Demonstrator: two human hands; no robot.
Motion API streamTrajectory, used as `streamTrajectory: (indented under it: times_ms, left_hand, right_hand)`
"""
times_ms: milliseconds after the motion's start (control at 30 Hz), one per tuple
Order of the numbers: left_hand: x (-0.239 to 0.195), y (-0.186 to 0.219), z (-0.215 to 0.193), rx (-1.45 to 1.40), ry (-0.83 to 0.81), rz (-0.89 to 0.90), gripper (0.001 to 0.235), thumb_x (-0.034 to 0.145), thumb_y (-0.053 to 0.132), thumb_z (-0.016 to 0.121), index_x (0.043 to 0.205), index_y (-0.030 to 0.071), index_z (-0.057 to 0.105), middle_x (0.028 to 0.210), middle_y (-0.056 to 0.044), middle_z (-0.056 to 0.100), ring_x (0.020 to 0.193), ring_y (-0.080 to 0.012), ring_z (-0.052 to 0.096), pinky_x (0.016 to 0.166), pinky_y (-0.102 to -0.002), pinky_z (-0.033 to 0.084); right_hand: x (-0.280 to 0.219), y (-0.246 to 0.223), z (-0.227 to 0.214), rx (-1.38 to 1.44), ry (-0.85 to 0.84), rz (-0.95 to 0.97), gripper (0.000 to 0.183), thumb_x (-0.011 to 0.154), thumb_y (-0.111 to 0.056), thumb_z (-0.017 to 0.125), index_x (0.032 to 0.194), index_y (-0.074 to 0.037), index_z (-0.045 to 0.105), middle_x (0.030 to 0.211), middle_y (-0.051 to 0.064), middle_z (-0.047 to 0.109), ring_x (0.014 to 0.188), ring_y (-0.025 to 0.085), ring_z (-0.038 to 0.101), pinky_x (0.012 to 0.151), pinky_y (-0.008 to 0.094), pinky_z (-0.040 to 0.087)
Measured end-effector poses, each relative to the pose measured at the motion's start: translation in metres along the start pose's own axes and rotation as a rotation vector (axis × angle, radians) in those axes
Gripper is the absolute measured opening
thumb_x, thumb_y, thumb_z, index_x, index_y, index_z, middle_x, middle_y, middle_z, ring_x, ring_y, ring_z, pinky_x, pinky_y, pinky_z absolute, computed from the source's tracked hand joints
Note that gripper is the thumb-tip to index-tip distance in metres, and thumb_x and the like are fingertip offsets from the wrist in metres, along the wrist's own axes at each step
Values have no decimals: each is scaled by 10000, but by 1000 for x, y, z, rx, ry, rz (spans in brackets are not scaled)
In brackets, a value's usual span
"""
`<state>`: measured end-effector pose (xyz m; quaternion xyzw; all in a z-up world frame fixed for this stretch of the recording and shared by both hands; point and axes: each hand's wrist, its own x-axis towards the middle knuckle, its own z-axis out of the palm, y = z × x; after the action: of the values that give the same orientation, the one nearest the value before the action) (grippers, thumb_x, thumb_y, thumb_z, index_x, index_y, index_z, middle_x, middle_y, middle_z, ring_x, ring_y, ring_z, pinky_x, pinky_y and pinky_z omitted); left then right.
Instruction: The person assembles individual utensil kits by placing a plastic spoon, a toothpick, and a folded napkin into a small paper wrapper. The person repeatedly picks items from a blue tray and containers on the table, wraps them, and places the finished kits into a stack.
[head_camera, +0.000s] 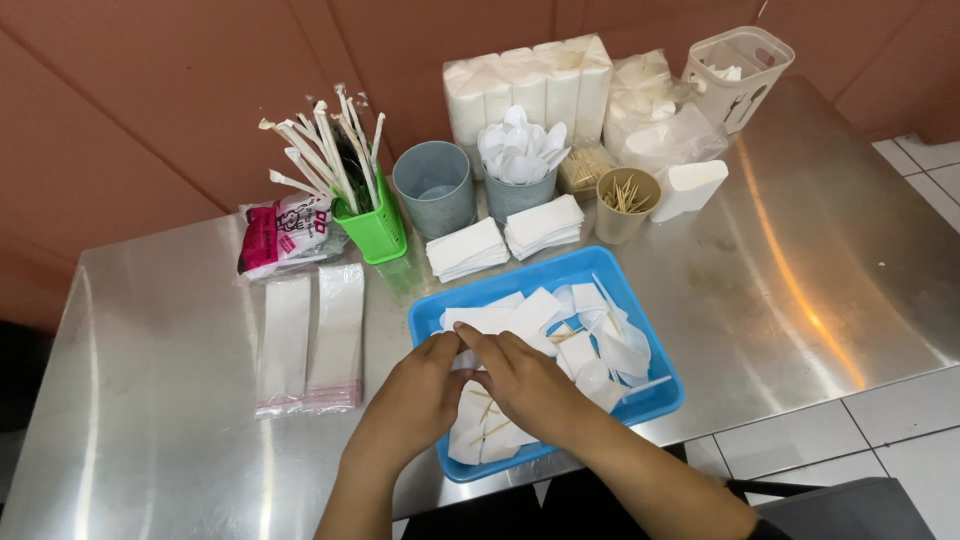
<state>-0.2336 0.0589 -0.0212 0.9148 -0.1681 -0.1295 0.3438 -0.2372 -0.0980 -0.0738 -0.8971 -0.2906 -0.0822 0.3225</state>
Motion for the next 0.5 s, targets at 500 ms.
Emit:
streamTrajectory:
  times_ms: [500]
  left_hand:
    - [80, 22, -31, -15, 493, 423, 156, 867, 62, 478, 979, 55, 586, 749, -168, 628, 762, -339, 638, 651, -379, 527]
  right_hand:
    - [60, 62, -96, 342, 329, -33, 362, 764, 23, 631, 1105, 25, 512, 742, 144, 627, 604, 204, 623, 508, 287, 534]
